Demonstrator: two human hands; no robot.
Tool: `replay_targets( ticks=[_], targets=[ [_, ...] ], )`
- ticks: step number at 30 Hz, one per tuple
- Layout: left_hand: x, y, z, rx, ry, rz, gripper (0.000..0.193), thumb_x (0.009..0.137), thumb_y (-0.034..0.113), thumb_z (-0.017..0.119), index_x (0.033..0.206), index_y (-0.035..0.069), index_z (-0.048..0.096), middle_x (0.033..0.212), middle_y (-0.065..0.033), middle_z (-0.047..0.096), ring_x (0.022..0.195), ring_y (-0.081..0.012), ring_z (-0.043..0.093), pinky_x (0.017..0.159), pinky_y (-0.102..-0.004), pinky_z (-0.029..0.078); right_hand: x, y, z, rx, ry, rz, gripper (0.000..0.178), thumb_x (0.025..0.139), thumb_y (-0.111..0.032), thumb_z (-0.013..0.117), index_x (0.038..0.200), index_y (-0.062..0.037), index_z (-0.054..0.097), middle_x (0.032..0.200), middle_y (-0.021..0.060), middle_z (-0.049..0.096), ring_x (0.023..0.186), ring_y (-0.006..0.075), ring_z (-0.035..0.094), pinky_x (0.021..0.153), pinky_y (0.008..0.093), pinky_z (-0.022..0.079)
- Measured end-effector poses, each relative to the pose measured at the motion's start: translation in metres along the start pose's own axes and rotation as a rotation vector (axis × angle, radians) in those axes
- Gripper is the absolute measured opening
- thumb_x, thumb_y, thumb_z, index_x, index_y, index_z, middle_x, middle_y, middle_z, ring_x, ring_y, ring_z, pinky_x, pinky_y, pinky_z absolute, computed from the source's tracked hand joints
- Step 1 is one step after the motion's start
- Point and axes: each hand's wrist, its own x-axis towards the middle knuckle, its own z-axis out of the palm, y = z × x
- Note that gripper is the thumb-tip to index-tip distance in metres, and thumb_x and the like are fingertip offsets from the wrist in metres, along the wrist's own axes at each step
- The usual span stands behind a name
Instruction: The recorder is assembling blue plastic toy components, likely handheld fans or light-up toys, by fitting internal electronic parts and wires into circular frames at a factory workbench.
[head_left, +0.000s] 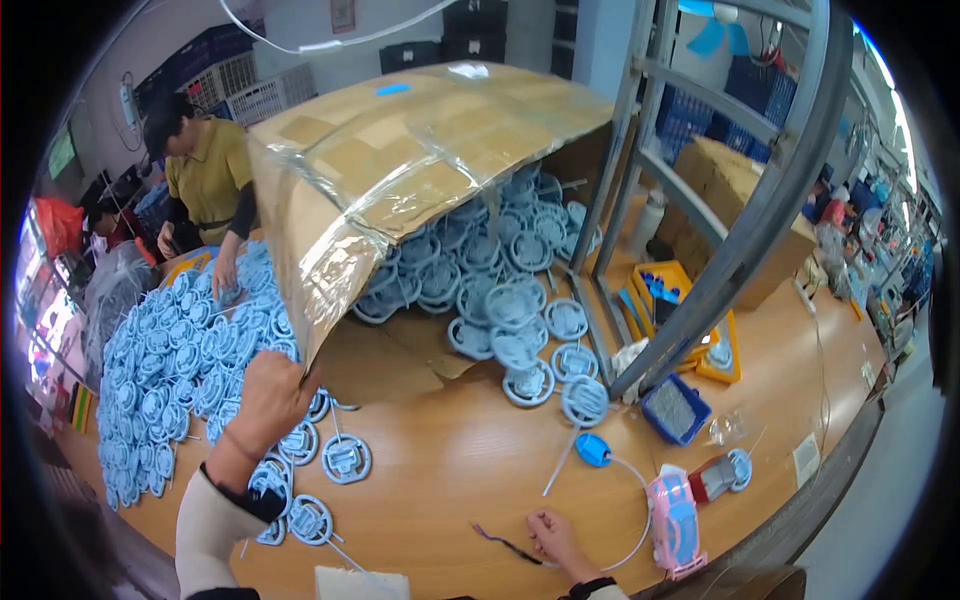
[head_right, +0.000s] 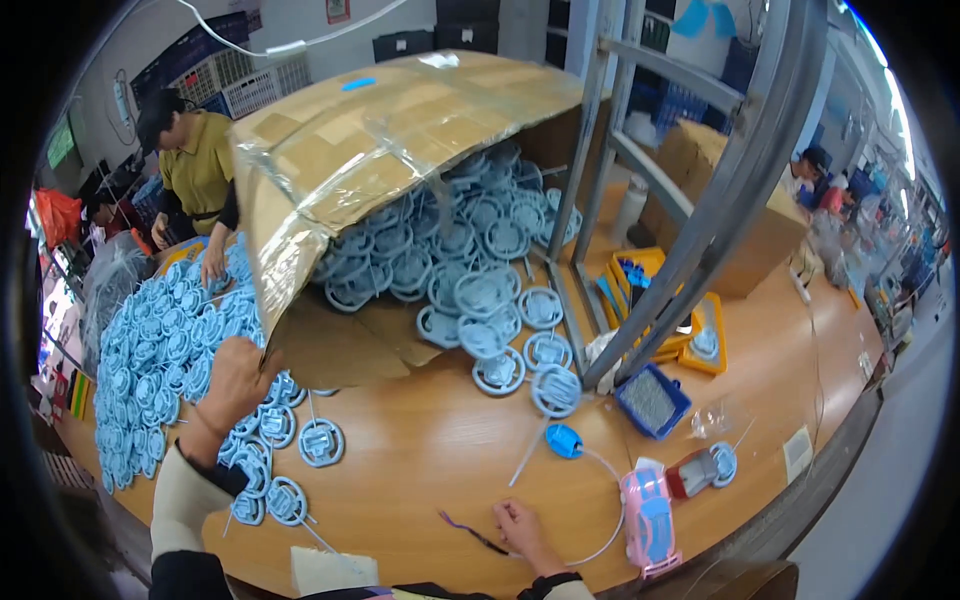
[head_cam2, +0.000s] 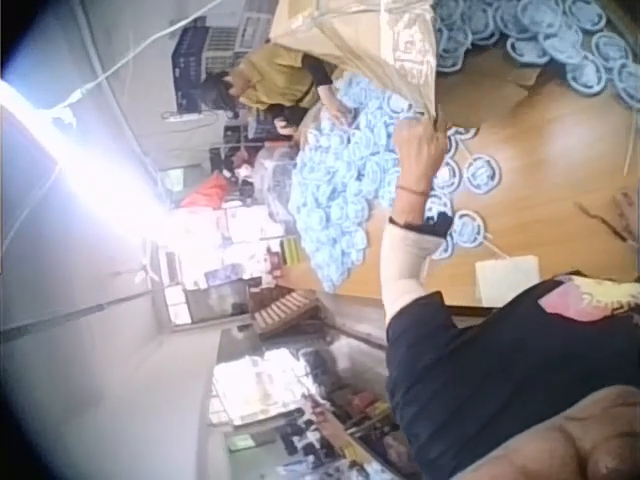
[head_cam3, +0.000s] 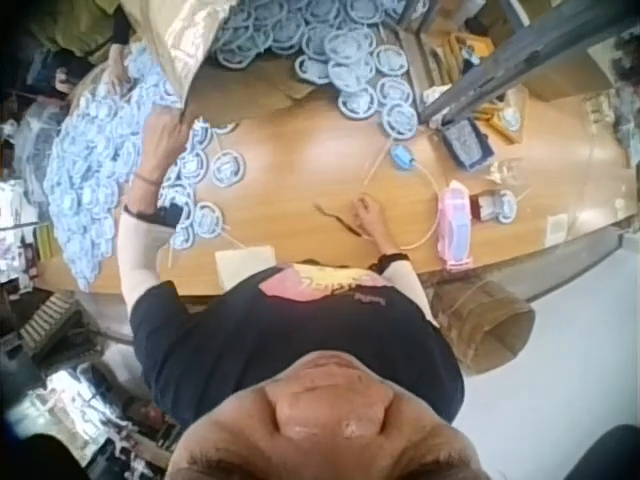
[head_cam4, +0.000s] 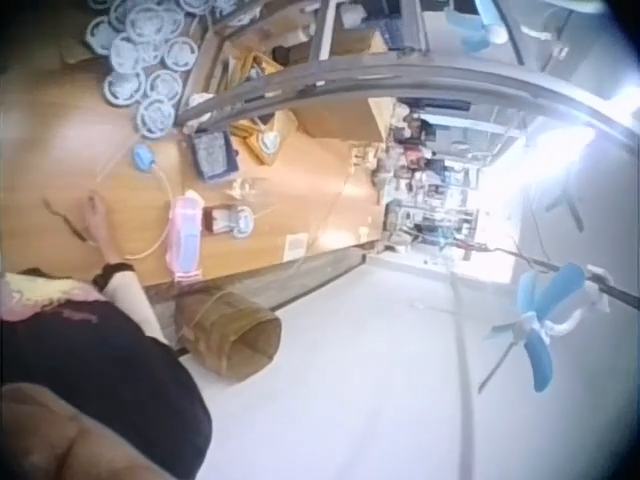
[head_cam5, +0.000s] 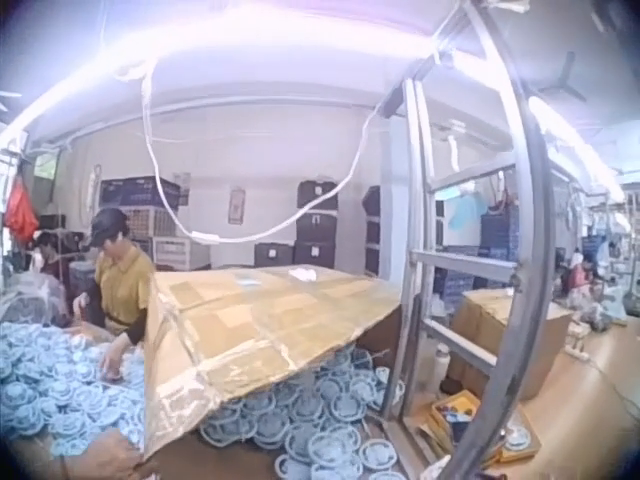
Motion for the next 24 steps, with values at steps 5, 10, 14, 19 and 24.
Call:
replay_targets(
  ticks=[5, 10, 14, 19, 24],
  targets=[
    [-0.011, -0.020, -0.020, -0.680, 0.183, -0.205, 0.022, 0.078, 0.019, 0.061, 0.068, 0.001, 0.053, 0.057, -0.0126, 0.051, 0.056, -0.0320, 0.051, 0.052, -0.0388, 0.041, -0.007, -0.018, 0.010, -0.053, -0.023, 0.004, 0.017, 0.089, -0.022, 0.053, 0.086, -0.0055, 0.055, 0.058, -0.0001, 0.051, 0.039, 0.0049, 0.044, 0.035, 0.0198, 0.034],
    [-0.035, -0.050, -0.028, 0.161, 0.071, -0.235, 0.025, 0.076, 0.020, 0.063, 0.070, -0.002, 0.054, 0.068, -0.0192, 0.053, 0.069, -0.0363, 0.052, 0.062, -0.0409, 0.042, -0.004, -0.013, 0.014, -0.042, -0.008, -0.053, 0.016, 0.088, -0.019, 0.055, 0.087, -0.0031, 0.056, 0.059, 0.0017, 0.052, 0.041, 0.0053, 0.044, 0.036, 0.0203, 0.034],
    [-0.055, -0.015, -0.037, -0.272, 0.138, 0.020, 0.017, 0.072, 0.011, 0.065, 0.078, -0.003, 0.060, 0.077, -0.0178, 0.057, 0.071, -0.0360, 0.052, 0.068, -0.0401, 0.043, -0.005, -0.019, 0.011, -0.143, 0.008, -0.061, 0.016, 0.088, -0.018, 0.054, 0.087, -0.0028, 0.056, 0.060, 0.0018, 0.053, 0.041, 0.0054, 0.044, 0.035, 0.0206, 0.034],
    [0.007, 0.009, -0.033, -0.180, 0.136, 0.039, 0.018, 0.068, 0.014, 0.068, 0.065, 0.002, 0.055, 0.065, -0.0152, 0.052, 0.067, -0.0344, 0.052, 0.068, -0.0418, 0.044, -0.002, -0.016, 0.012, -0.123, 0.042, -0.004, 0.016, 0.088, -0.019, 0.053, 0.087, -0.0032, 0.056, 0.060, 0.0015, 0.053, 0.040, 0.0055, 0.043, 0.035, 0.0210, 0.033],
    [-0.059, -0.003, -0.055, -0.442, 0.045, -0.049, 0.009, 0.067, 0.007, 0.066, 0.068, 0.002, 0.057, 0.072, -0.0130, 0.059, 0.072, -0.0306, 0.059, 0.071, -0.0388, 0.048, -0.003, -0.029, 0.020, -0.118, 0.038, -0.024, 0.016, 0.087, -0.020, 0.054, 0.086, -0.0039, 0.056, 0.058, 0.0011, 0.053, 0.038, 0.0055, 0.043, 0.034, 0.0207, 0.032]
  ],
)
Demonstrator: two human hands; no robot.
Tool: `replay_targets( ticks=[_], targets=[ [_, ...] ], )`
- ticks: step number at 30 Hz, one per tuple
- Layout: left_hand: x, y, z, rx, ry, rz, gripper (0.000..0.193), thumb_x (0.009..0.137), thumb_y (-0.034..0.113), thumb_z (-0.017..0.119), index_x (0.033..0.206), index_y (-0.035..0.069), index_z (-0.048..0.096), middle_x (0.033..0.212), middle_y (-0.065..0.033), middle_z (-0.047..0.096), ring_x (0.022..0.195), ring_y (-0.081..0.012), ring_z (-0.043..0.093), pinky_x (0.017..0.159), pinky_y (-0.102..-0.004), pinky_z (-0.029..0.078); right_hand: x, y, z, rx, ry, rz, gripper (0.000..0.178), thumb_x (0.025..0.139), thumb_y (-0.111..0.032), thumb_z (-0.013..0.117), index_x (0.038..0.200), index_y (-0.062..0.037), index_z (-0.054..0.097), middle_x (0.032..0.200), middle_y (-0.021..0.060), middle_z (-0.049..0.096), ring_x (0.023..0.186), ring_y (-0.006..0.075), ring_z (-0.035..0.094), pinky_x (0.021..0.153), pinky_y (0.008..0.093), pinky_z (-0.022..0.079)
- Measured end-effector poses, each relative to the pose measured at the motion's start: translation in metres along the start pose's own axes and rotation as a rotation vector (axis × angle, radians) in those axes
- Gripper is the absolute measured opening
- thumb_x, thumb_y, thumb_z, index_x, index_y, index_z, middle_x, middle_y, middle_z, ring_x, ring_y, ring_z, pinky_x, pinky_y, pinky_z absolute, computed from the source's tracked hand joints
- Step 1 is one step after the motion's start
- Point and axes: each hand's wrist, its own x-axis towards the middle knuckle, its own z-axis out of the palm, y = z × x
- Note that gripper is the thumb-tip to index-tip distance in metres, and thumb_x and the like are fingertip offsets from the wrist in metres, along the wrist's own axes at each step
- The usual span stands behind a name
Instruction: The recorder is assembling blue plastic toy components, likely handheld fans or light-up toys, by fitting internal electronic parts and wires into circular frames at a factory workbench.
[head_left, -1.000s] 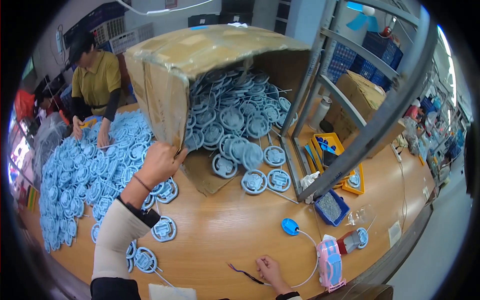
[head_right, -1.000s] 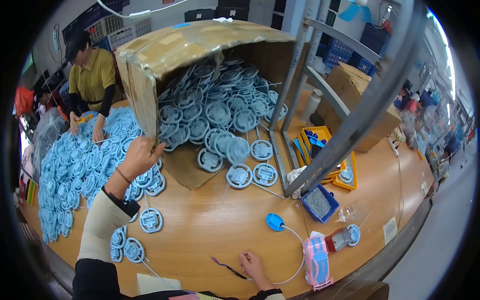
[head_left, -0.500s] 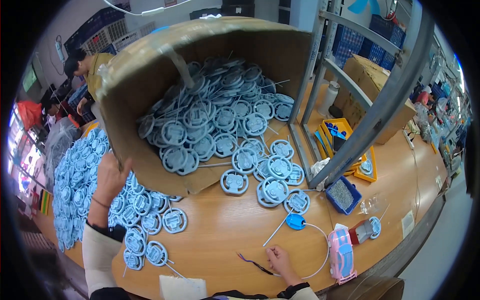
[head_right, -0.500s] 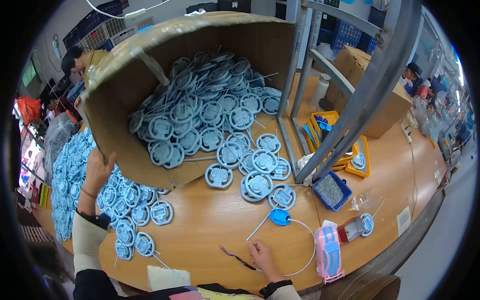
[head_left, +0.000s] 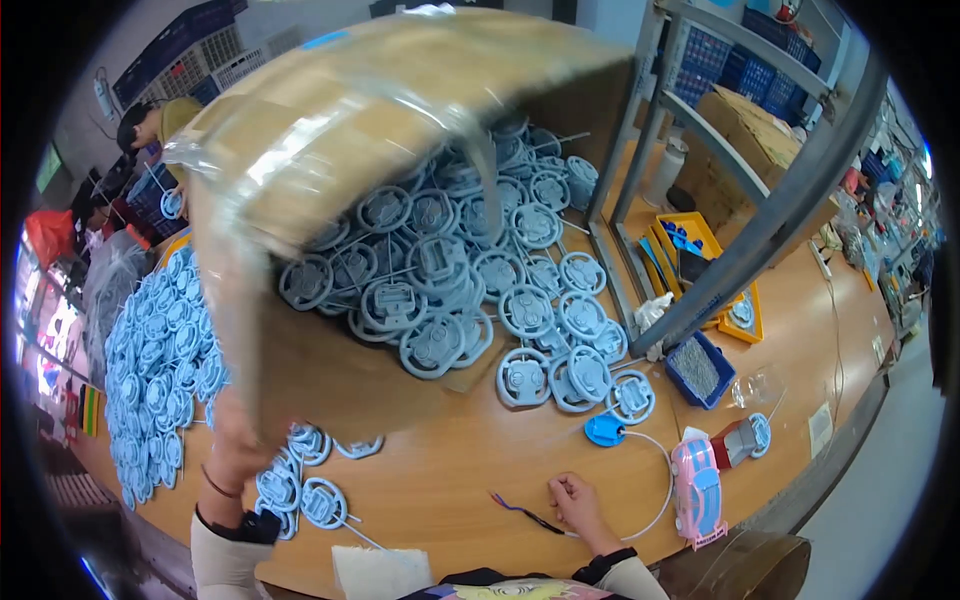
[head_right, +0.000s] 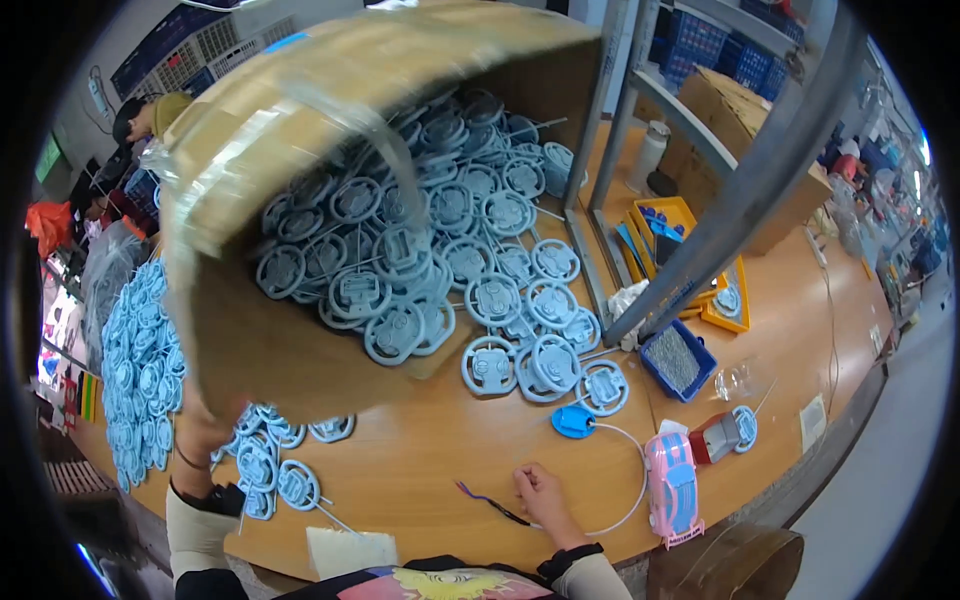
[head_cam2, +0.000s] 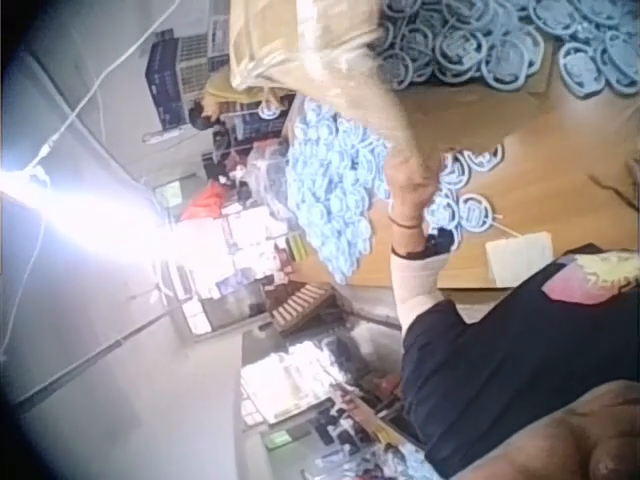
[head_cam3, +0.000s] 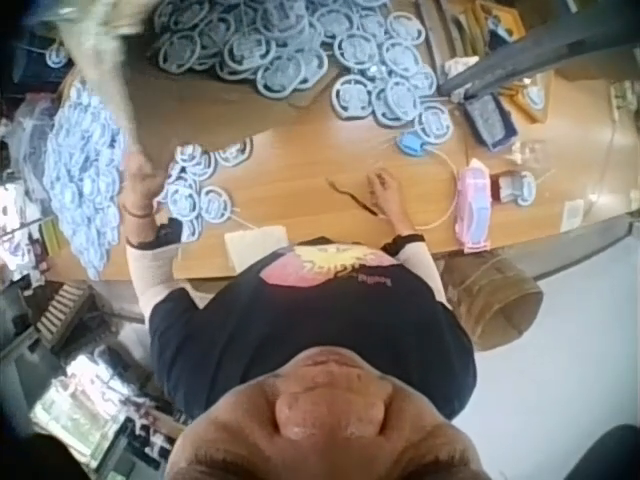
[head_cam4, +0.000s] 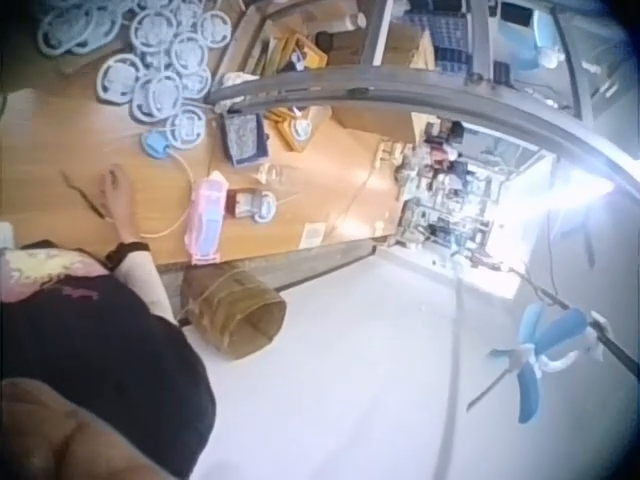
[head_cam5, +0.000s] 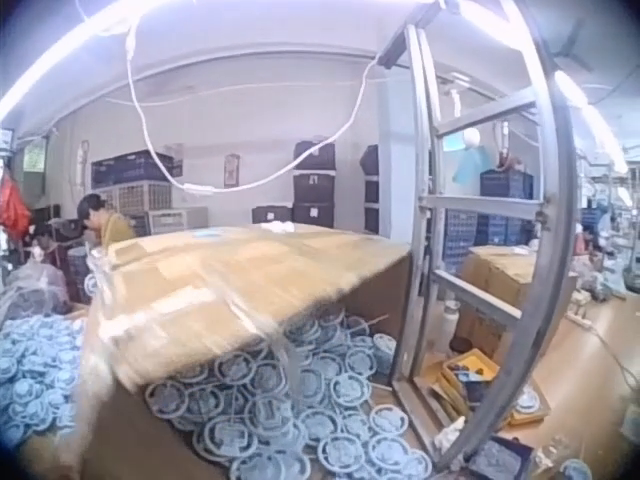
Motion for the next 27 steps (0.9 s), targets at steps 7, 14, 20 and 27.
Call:
replay_targets(
  ticks=[7, 14, 20, 27],
  targets=[
    [0.024, 0.014, 0.019, 0.155, 0.003, 0.219, 0.011, 0.078, 0.009, 0.060, 0.074, -0.001, 0.058, 0.074, -0.0128, 0.057, 0.066, -0.0333, 0.052, 0.058, -0.0371, 0.042, 0.001, 0.006, -0.007, 0.109, -0.001, 0.031, 0.015, 0.088, -0.019, 0.054, 0.083, -0.0053, 0.055, 0.061, 0.0006, 0.054, 0.039, 0.0043, 0.043, 0.035, 0.0186, 0.032],
    [-0.035, 0.024, 0.041, 0.008, 0.002, -0.336, 0.018, 0.074, 0.014, 0.066, 0.071, -0.002, 0.060, 0.066, -0.0139, 0.059, 0.060, -0.0265, 0.058, 0.056, -0.0332, 0.043, 0.018, -0.025, -0.061, -0.485, 0.493, -0.550, 0.013, 0.083, -0.014, 0.054, 0.089, -0.0027, 0.057, 0.074, 0.0128, 0.057, 0.067, 0.0322, 0.055, 0.061, 0.0389, 0.045],
    [-0.088, 0.068, 0.100, -0.181, -0.145, -0.488, 0.013, 0.075, 0.012, 0.065, 0.076, -0.001, 0.062, 0.071, -0.0137, 0.062, 0.063, -0.0229, 0.060, 0.058, -0.0305, 0.046, 0.082, -0.058, -0.142, -1.049, 0.561, -0.474, 0.050, 0.069, -0.017, 0.066, 0.115, -0.0074, 0.050, 0.127, 0.0197, 0.039, 0.114, 0.0380, 0.040, 0.093, 0.0421, 0.037],
    [-0.107, 0.152, 0.158, -0.393, -0.381, -0.461, 0.016, 0.080, 0.017, 0.061, 0.084, 0.002, 0.063, 0.079, -0.0111, 0.064, 0.071, -0.0207, 0.061, 0.064, -0.0297, 0.048, 0.092, -0.075, -0.145, -1.067, 0.333, -0.171, 0.075, 0.059, -0.030, 0.074, 0.126, -0.0159, 0.043, 0.131, 0.0170, 0.031, 0.116, 0.0393, 0.036, 0.094, 0.0442, 0.037]
  ],
)
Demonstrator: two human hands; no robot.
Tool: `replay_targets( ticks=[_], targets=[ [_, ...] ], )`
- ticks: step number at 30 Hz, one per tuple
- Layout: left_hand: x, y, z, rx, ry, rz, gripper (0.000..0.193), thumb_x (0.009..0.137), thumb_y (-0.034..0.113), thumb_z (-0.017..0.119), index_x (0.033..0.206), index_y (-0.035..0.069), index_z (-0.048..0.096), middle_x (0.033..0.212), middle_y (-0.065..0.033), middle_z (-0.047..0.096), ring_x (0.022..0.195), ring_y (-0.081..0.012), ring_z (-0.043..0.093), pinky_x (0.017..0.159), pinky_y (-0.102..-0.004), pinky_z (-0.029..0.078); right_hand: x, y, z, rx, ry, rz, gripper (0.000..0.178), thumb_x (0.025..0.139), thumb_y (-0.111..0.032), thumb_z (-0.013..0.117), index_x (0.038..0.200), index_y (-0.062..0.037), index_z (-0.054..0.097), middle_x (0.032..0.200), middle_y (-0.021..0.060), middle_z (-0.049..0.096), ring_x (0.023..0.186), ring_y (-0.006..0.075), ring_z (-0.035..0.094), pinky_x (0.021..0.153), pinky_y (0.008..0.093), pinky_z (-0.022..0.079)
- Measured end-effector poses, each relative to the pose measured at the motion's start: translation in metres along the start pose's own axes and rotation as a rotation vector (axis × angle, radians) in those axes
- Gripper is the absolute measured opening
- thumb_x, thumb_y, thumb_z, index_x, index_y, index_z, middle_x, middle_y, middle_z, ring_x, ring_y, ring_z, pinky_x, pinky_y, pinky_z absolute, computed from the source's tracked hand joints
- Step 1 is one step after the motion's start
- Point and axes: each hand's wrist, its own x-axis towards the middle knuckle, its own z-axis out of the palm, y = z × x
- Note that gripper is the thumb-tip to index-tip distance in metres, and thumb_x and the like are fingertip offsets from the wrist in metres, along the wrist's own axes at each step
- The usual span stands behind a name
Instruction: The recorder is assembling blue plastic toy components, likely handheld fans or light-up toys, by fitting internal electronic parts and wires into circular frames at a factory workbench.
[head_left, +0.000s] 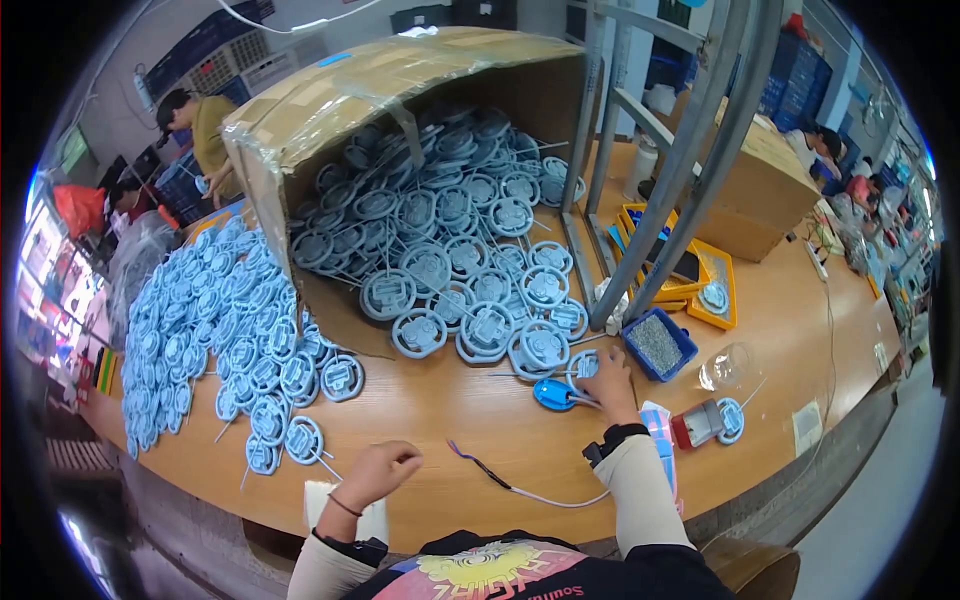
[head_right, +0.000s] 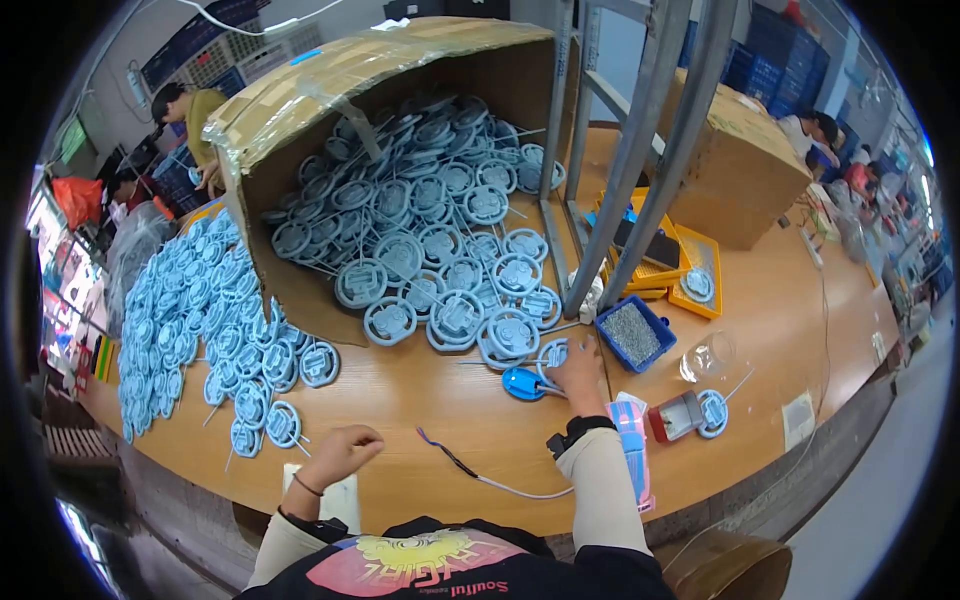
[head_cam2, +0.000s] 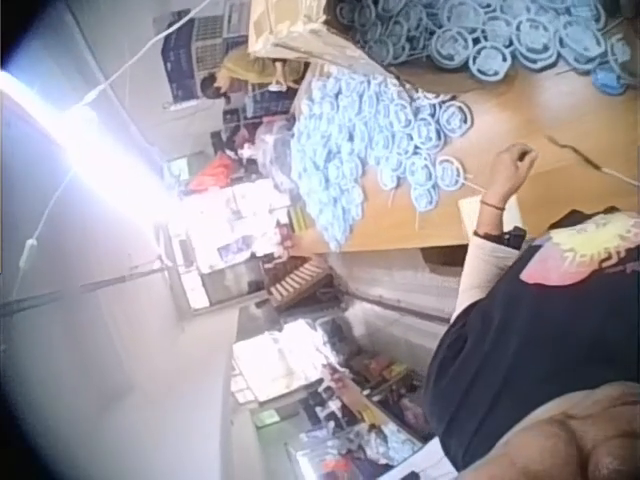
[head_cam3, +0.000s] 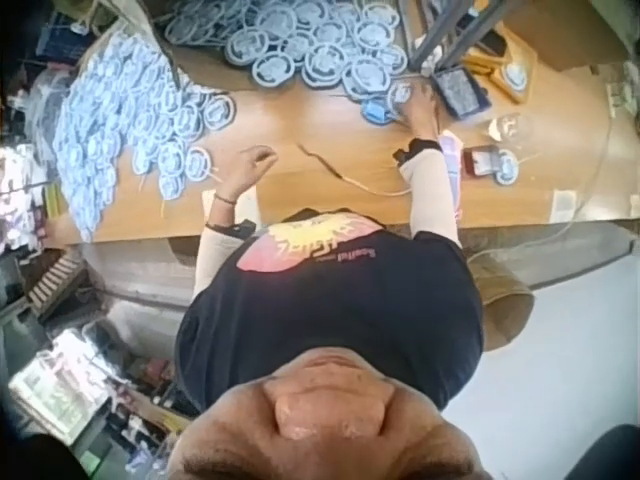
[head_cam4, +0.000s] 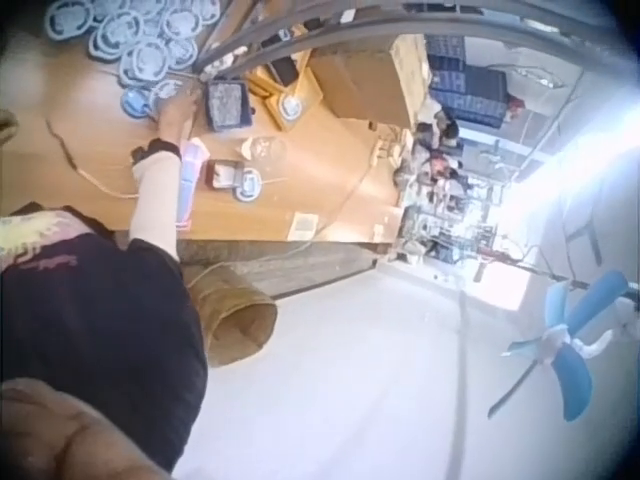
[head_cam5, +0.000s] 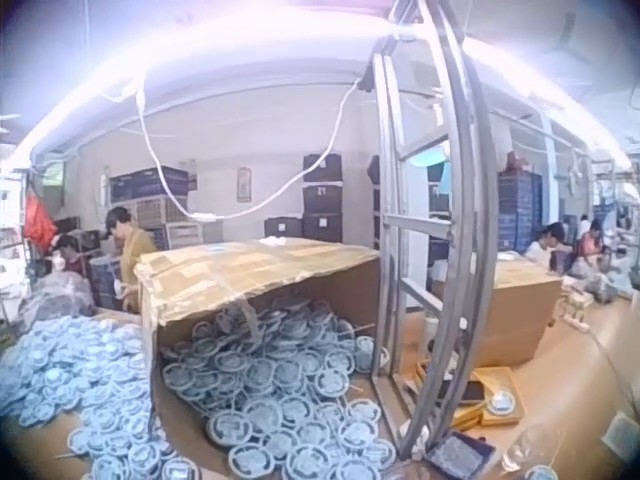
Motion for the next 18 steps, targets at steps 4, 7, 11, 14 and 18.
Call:
replay_targets(
  ticks=[4, 7, 11, 14, 18],
  targets=[
    [0.010, 0.021, 0.033, -0.051, -0.206, -0.051, 0.020, 0.082, 0.022, 0.059, 0.091, 0.004, 0.062, 0.081, -0.0107, 0.064, 0.073, -0.0205, 0.062, 0.065, -0.0305, 0.049, -0.029, -0.029, -0.049, -0.042, 0.131, 0.059, 0.069, 0.059, -0.028, 0.075, 0.120, -0.0132, 0.046, 0.126, 0.0157, 0.033, 0.109, 0.0389, 0.040, 0.089, 0.0448, 0.040],
    [0.023, 0.032, 0.050, -0.028, -0.270, 0.041, 0.024, 0.082, 0.023, 0.060, 0.097, 0.004, 0.061, 0.081, -0.0109, 0.064, 0.075, -0.0206, 0.062, 0.068, -0.0301, 0.049, -0.055, -0.038, -0.089, 0.145, 0.318, -0.085, 0.059, 0.057, -0.021, 0.077, 0.107, -0.0072, 0.048, 0.118, 0.0160, 0.035, 0.102, 0.0370, 0.043, 0.084, 0.0439, 0.042],
    [0.040, 0.071, 0.070, -0.145, -0.404, 0.138, 0.032, 0.084, 0.025, 0.059, 0.106, 0.002, 0.057, 0.088, -0.0118, 0.064, 0.081, -0.0206, 0.062, 0.073, -0.0304, 0.048, -0.085, -0.030, -0.114, 0.476, 0.405, -0.329, 0.060, 0.059, -0.024, 0.077, 0.107, -0.0052, 0.047, 0.107, 0.0158, 0.038, 0.102, 0.0312, 0.045, 0.083, 0.0399, 0.043],
    [0.045, 0.091, 0.093, -0.356, -0.159, 0.309, 0.047, 0.083, 0.028, 0.060, 0.119, 0.000, 0.046, 0.105, -0.0151, 0.058, 0.088, -0.0225, 0.061, 0.073, -0.0333, 0.051, -0.108, -0.047, -0.087, 0.797, 0.147, -0.316, 0.063, 0.064, -0.032, 0.076, 0.110, -0.0043, 0.043, 0.103, 0.0146, 0.043, 0.100, 0.0256, 0.046, 0.084, 0.0380, 0.041],
    [0.033, 0.080, 0.080, -0.774, -0.128, 0.056, 0.042, 0.085, 0.020, 0.058, 0.118, -0.001, 0.044, 0.106, -0.0097, 0.056, 0.093, -0.0181, 0.058, 0.076, -0.0306, 0.050, -0.141, -0.093, -0.013, 0.990, -0.128, -0.337, 0.063, 0.074, -0.041, 0.069, 0.112, -0.0005, 0.040, 0.107, 0.0174, 0.045, 0.097, 0.0251, 0.048, 0.082, 0.0362, 0.043]
  ],
)
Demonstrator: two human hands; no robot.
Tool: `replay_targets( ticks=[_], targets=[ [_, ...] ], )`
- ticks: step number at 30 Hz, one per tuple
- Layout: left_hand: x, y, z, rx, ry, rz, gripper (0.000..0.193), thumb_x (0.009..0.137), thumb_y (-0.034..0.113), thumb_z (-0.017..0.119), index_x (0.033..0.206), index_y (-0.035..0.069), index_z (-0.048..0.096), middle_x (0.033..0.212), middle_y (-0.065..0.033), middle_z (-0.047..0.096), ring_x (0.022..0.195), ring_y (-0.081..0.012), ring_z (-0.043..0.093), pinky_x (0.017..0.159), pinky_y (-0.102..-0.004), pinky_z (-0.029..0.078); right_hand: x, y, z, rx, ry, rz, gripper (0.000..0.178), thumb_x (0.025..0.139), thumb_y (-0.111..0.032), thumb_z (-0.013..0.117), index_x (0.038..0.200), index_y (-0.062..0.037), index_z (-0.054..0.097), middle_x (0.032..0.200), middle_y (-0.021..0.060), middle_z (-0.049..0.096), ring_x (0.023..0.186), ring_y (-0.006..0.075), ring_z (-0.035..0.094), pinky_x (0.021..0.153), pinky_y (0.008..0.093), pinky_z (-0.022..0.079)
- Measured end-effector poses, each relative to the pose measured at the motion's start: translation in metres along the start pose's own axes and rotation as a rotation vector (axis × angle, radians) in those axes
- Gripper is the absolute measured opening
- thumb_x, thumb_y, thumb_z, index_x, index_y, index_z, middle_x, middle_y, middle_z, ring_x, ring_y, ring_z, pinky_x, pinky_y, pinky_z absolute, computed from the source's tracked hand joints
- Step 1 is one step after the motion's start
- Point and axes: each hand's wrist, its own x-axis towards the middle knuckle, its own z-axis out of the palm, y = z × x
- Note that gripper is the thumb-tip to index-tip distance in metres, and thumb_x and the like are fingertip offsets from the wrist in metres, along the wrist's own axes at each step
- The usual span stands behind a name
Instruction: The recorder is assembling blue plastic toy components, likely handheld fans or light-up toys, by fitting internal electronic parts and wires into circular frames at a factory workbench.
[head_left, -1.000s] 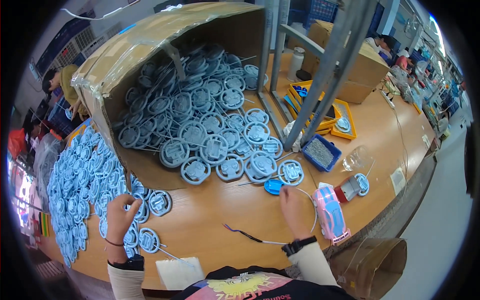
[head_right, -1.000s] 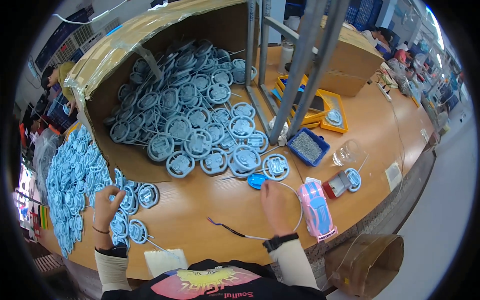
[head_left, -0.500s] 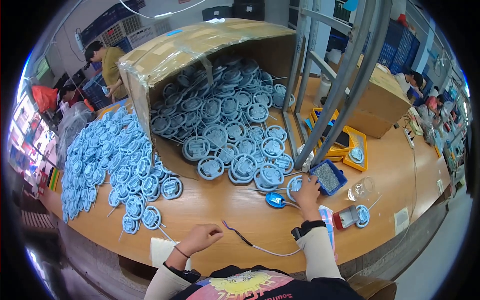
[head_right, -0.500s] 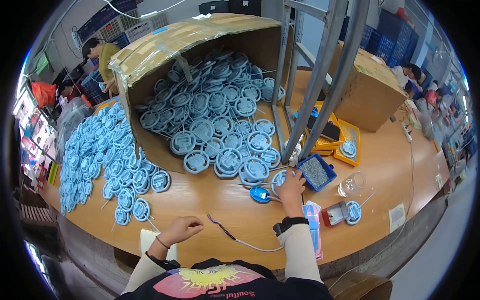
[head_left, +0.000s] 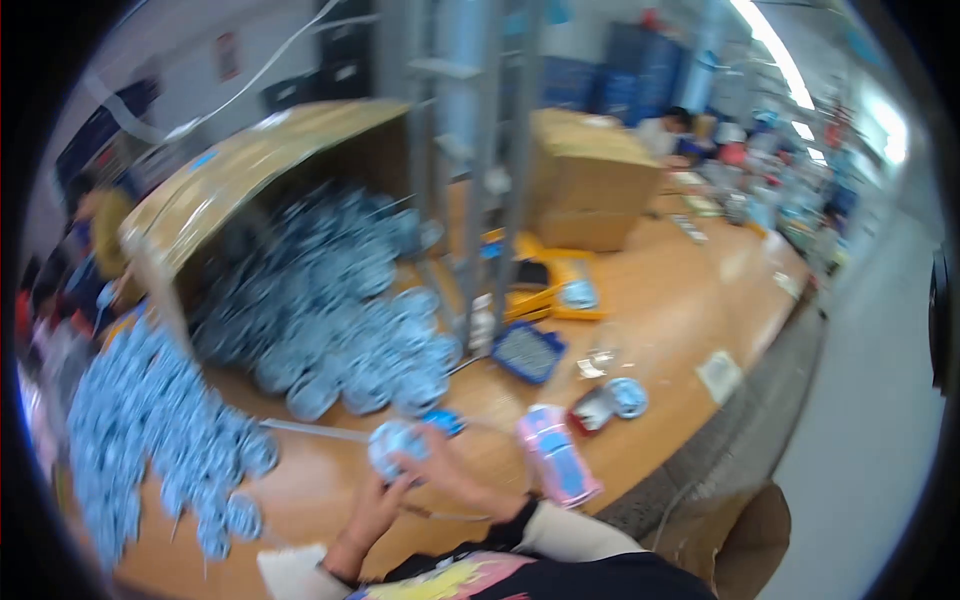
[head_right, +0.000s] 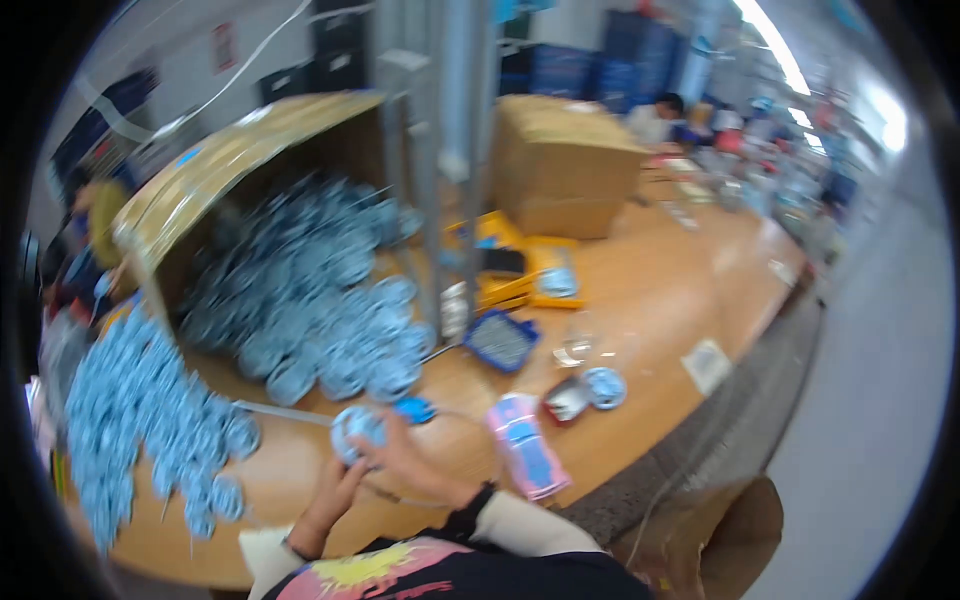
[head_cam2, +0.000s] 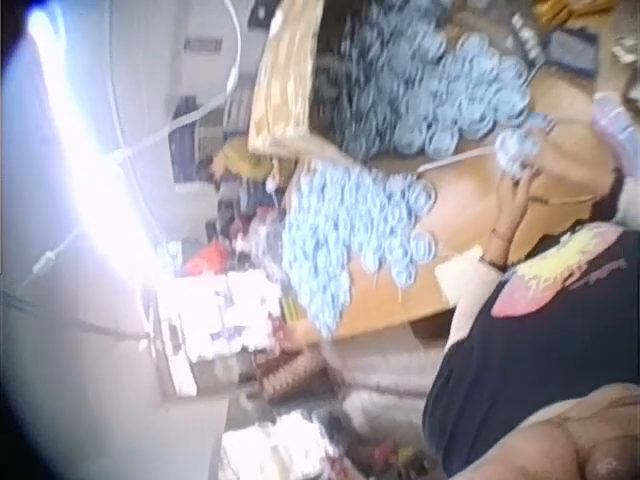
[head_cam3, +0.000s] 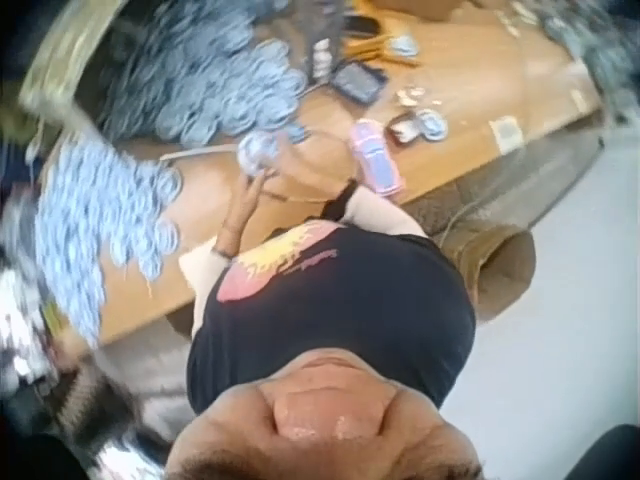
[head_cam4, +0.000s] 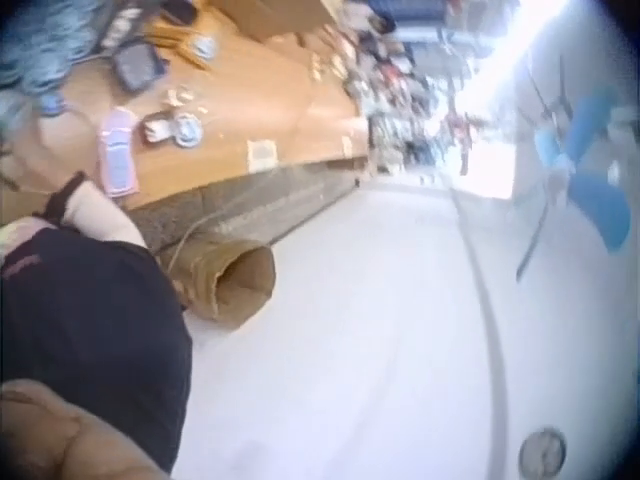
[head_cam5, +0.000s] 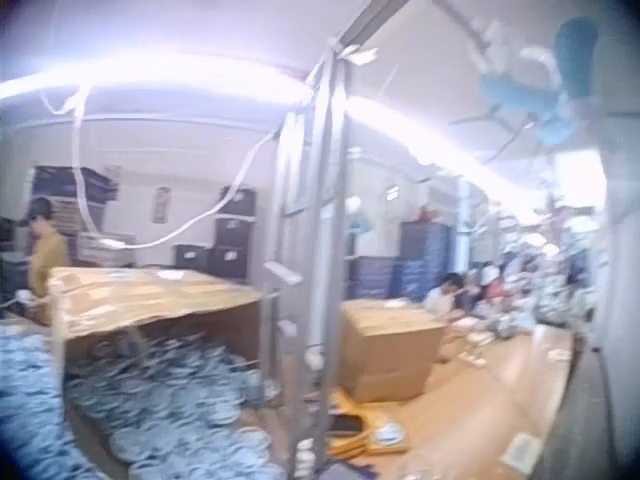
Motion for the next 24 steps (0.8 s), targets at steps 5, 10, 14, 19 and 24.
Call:
replay_targets(
  ticks=[5, 10, 14, 19, 24],
  targets=[
    [-0.031, -0.032, -0.040, 0.317, 0.261, 0.169, 0.026, 0.087, 0.014, 0.050, 0.108, -0.002, 0.051, 0.084, -0.0024, 0.056, 0.073, -0.0091, 0.050, 0.063, -0.0242, 0.043, -0.004, 0.045, 0.025, -0.094, -0.154, -0.168, 0.060, 0.081, -0.043, 0.059, 0.113, 0.0043, 0.042, 0.111, 0.0253, 0.046, 0.099, 0.0335, 0.050, 0.085, 0.0396, 0.041],
    [-0.064, -0.070, -0.100, 0.199, 0.401, 0.182, 0.026, 0.088, 0.015, 0.048, 0.109, -0.001, 0.051, 0.083, -0.0012, 0.054, 0.070, -0.0072, 0.046, 0.058, -0.0229, 0.040, -0.022, 0.111, 0.032, -0.719, -0.478, -0.199, 0.040, 0.078, -0.032, 0.060, 0.099, 0.0001, 0.049, 0.096, 0.0249, 0.053, 0.089, 0.0385, 0.054, 0.075, 0.0427, 0.045],
    [-0.091, -0.078, -0.126, 0.305, 0.465, 0.066, 0.040, 0.087, 0.026, 0.053, 0.113, -0.005, 0.051, 0.094, -0.0131, 0.059, 0.083, -0.0173, 0.054, 0.070, -0.0295, 0.044, -0.031, 0.107, 0.031, -0.628, -0.517, -0.290, 0.024, 0.079, -0.020, 0.056, 0.093, -0.0016, 0.049, 0.091, 0.0191, 0.055, 0.088, 0.0353, 0.055, 0.075, 0.0440, 0.044],
    [-0.087, -0.102, -0.146, 0.227, 0.541, 0.074, 0.023, 0.090, 0.016, 0.047, 0.105, 0.000, 0.054, 0.078, 0.0013, 0.053, 0.065, -0.0055, 0.045, 0.053, -0.0189, 0.036, -0.027, 0.083, 0.028, -0.527, -0.461, -0.018, 0.021, 0.079, -0.011, 0.053, 0.098, -0.0035, 0.049, 0.089, 0.0181, 0.057, 0.084, 0.0358, 0.056, 0.070, 0.0415, 0.045],
    [-0.082, -0.098, -0.146, 0.042, 0.460, -0.054, 0.026, 0.088, 0.013, 0.048, 0.110, -0.001, 0.053, 0.088, -0.0027, 0.058, 0.077, -0.0104, 0.055, 0.066, -0.0235, 0.047, -0.043, 0.017, 0.018, -0.301, -0.360, -0.135, 0.020, 0.085, -0.017, 0.050, 0.100, -0.0053, 0.049, 0.084, 0.0164, 0.058, 0.081, 0.0335, 0.057, 0.069, 0.0386, 0.045]
  ],
)
